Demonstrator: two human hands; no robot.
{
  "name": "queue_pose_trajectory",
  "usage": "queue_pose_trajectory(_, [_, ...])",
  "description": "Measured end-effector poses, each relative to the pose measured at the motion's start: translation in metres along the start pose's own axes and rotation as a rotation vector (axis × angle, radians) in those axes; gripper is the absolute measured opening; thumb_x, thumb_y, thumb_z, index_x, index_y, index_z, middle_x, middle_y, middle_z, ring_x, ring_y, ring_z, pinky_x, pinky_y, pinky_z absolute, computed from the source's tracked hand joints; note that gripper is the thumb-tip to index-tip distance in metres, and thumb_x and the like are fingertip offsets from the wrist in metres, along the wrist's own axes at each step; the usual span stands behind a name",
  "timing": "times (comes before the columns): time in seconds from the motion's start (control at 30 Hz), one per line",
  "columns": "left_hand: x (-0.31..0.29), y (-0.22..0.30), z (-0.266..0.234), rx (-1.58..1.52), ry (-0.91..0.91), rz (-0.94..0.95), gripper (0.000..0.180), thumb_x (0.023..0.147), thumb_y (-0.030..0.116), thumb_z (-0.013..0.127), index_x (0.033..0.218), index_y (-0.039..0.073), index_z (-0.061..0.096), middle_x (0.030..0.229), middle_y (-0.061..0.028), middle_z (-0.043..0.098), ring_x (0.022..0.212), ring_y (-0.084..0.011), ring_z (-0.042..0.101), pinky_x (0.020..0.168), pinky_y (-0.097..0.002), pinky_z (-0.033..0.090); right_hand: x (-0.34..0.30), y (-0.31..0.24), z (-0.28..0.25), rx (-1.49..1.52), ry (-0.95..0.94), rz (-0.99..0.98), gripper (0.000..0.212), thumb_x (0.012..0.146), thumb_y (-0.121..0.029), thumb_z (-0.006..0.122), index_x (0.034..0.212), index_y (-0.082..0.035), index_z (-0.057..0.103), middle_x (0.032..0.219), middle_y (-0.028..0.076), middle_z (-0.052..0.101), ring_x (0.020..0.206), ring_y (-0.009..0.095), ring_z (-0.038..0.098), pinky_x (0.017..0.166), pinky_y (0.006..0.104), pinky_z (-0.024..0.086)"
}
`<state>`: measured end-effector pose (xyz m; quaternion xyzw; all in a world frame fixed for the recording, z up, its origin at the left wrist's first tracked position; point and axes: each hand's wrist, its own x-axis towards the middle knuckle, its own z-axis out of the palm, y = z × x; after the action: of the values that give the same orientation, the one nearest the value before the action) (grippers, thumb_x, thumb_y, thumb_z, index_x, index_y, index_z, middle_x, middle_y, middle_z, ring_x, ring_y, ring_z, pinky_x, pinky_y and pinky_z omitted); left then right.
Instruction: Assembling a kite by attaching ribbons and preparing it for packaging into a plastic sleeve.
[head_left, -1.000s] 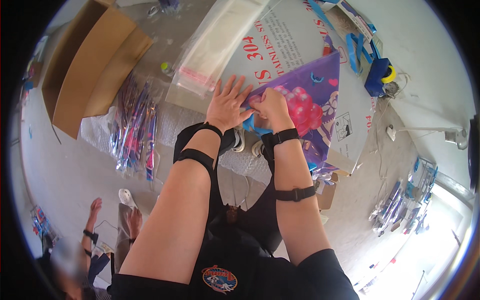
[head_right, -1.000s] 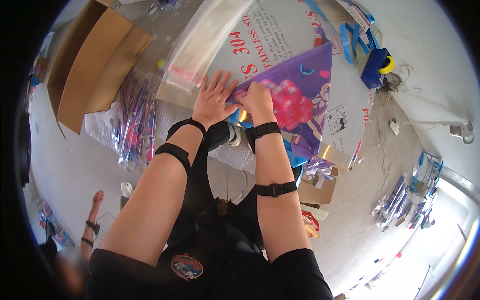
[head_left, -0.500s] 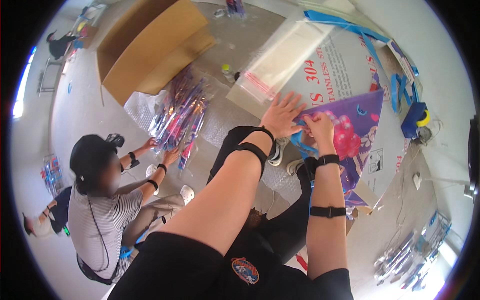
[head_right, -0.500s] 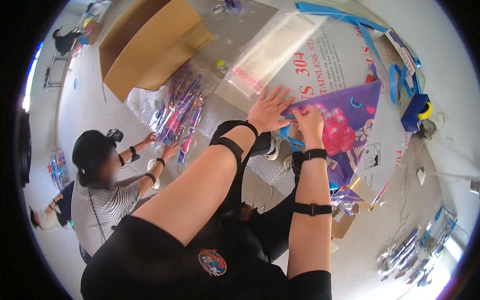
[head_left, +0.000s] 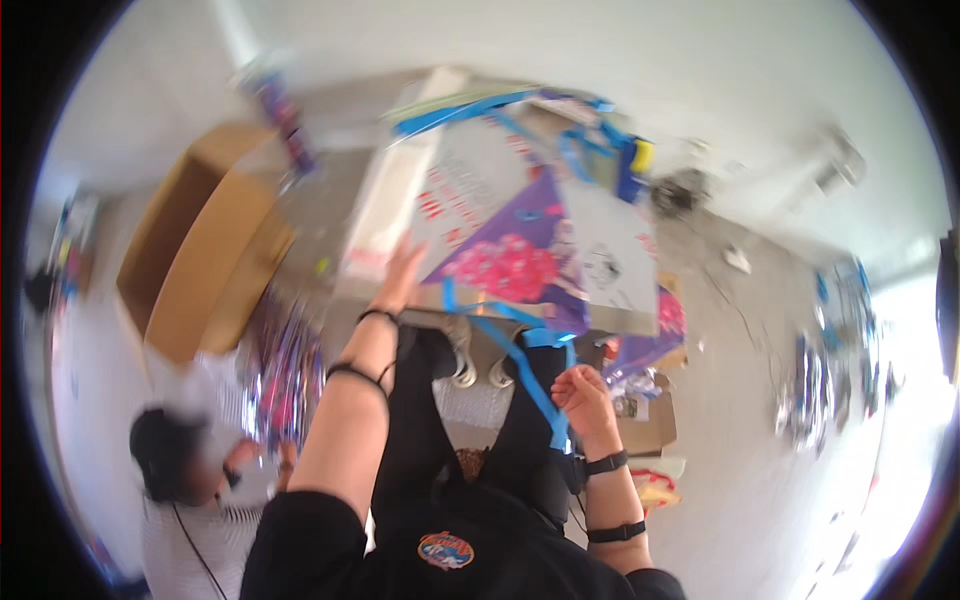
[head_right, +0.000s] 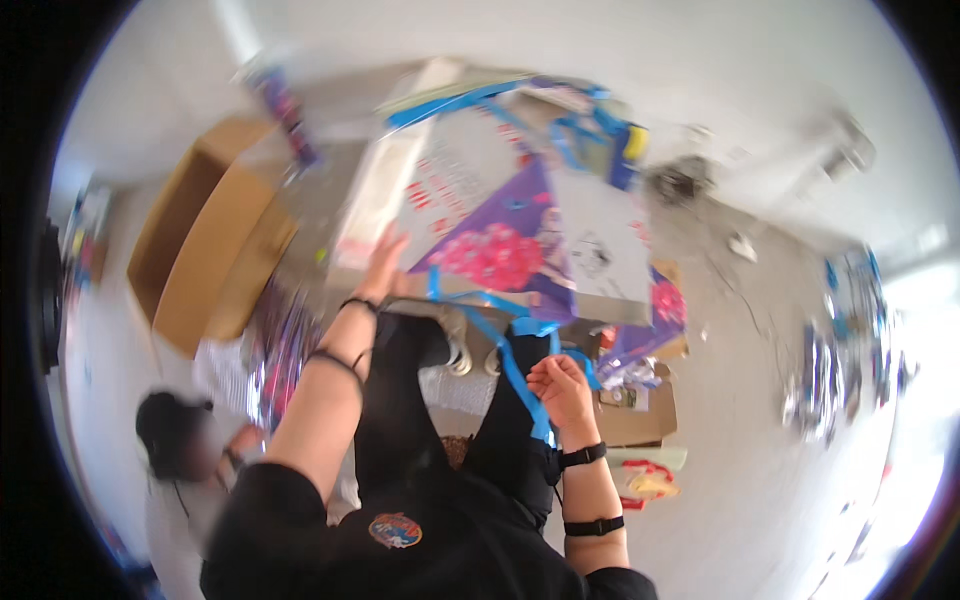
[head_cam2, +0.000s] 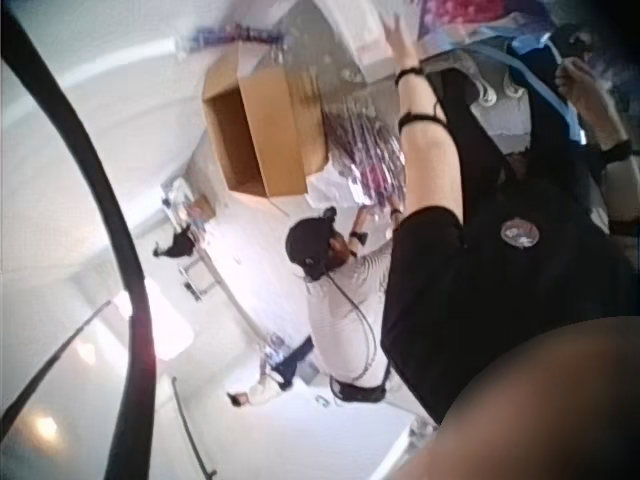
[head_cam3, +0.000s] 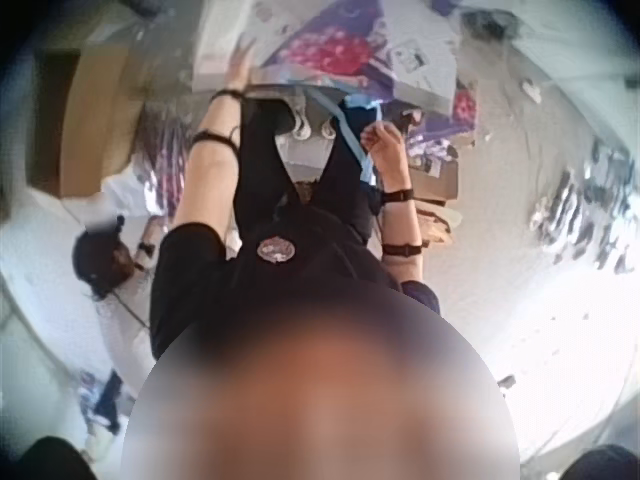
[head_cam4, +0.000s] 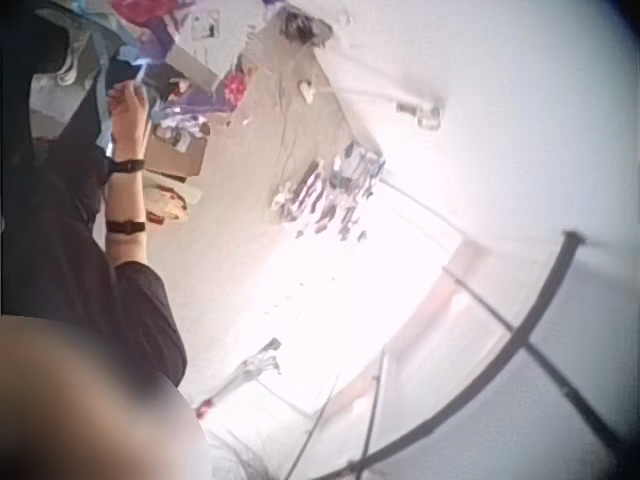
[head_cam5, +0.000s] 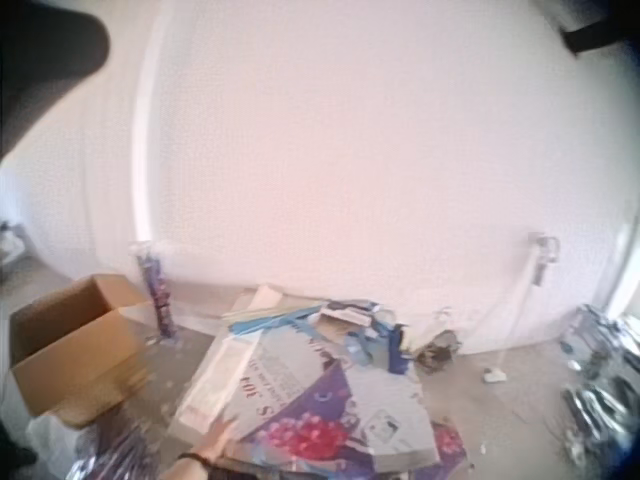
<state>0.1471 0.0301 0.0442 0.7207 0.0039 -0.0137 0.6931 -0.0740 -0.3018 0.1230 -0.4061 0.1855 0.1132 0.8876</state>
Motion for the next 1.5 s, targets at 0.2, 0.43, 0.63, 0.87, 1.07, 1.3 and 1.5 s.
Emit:
queue_pose_trajectory(0.2, [-0.127, 0.031, -0.024, -1.221, -0.201, -0.362, 0.06, 0.096, 0.047, 0.039, 0.147, 0.018, 0.023, 0.148, -0.0139, 0.032, 0.136, -0.0343, 0.031, 0.097, -0.0639, 0.037, -0.035, 0.052, -0.036, 0.513, -0.221, 0.049, 0.019, 0.092, -0.021, 0.054, 0.1, -0.005, 0.06, 0.094, 0.011, 0.065, 0.088, 0.024, 0.064, 0.077, 0.0374, 0.053])
queue_pose_trajectory(0.43, [-0.257, 0.039, -0.019, -1.552, -0.47, -0.638, 0.067, 0.094, 0.059, 0.035, 0.148, 0.021, 0.022, 0.152, -0.0163, 0.023, 0.132, -0.0358, 0.038, 0.08, -0.05, 0.053, -0.038, 0.063, -0.004, 0.495, -0.323, 0.062, 0.018, 0.095, -0.022, 0.049, 0.095, -0.006, 0.058, 0.09, 0.005, 0.063, 0.082, 0.018, 0.063, 0.075, 0.0316, 0.053])
queue_pose_trajectory(0.63, [-0.27, 0.038, -0.03, -1.518, -0.562, -0.63, 0.069, 0.094, 0.061, 0.032, 0.149, 0.021, 0.018, 0.153, -0.017, 0.018, 0.132, -0.0359, 0.038, 0.077, -0.0459, 0.054, -0.044, 0.053, 0.0, 0.482, -0.348, 0.014, 0.017, 0.096, -0.022, 0.049, 0.093, -0.007, 0.058, 0.09, 0.004, 0.062, 0.083, 0.017, 0.062, 0.074, 0.0293, 0.052])
queue_pose_trajectory(0.87, [-0.277, 0.06, -0.034, -1.575, -0.674, -0.565, 0.07, 0.093, 0.062, 0.031, 0.15, 0.024, 0.014, 0.153, -0.0168, 0.017, 0.132, -0.0368, 0.038, 0.075, -0.0449, 0.054, -0.076, 0.045, -0.019, 0.549, -0.335, -0.049, 0.018, 0.095, -0.023, 0.051, 0.093, -0.007, 0.059, 0.089, 0.003, 0.063, 0.084, 0.017, 0.061, 0.075, 0.031, 0.051])
queue_pose_trajectory(1.07, [-0.295, 0.075, -0.031, -1.518, -0.641, -0.605, 0.072, 0.091, 0.064, 0.032, 0.15, 0.024, 0.016, 0.153, -0.0173, 0.019, 0.125, -0.0398, 0.046, 0.064, -0.0418, 0.056, -0.097, 0.045, -0.029, 0.648, -0.347, -0.095, 0.017, 0.092, -0.02, 0.055, 0.095, -0.005, 0.061, 0.09, 0.007, 0.061, 0.084, 0.022, 0.061, 0.075, 0.0322, 0.051])
queue_pose_trajectory(1.3, [-0.295, 0.082, -0.022, -1.379, -0.587, -0.559, 0.071, 0.092, 0.06, 0.037, 0.148, 0.019, 0.02, 0.148, -0.0222, 0.026, 0.117, -0.0387, 0.053, 0.054, -0.0299, 0.058, -0.103, 0.031, -0.033, 0.668, -0.308, -0.034, 0.016, 0.091, -0.019, 0.055, 0.097, -0.004, 0.061, 0.089, 0.008, 0.058, 0.082, 0.021, 0.054, 0.072, 0.0315, 0.048])
queue_pose_trajectory(1.5, [-0.303, 0.077, -0.031, -1.369, -0.494, -0.528, 0.069, 0.092, 0.058, 0.038, 0.148, 0.019, 0.023, 0.147, -0.0217, 0.028, 0.121, -0.036, 0.05, 0.054, -0.0274, 0.058, -0.082, 0.017, 0.001, 0.545, -0.371, -0.014, 0.019, 0.095, -0.019, 0.05, 0.1, -0.004, 0.058, 0.094, 0.008, 0.058, 0.083, 0.02, 0.054, 0.073, 0.0326, 0.049])
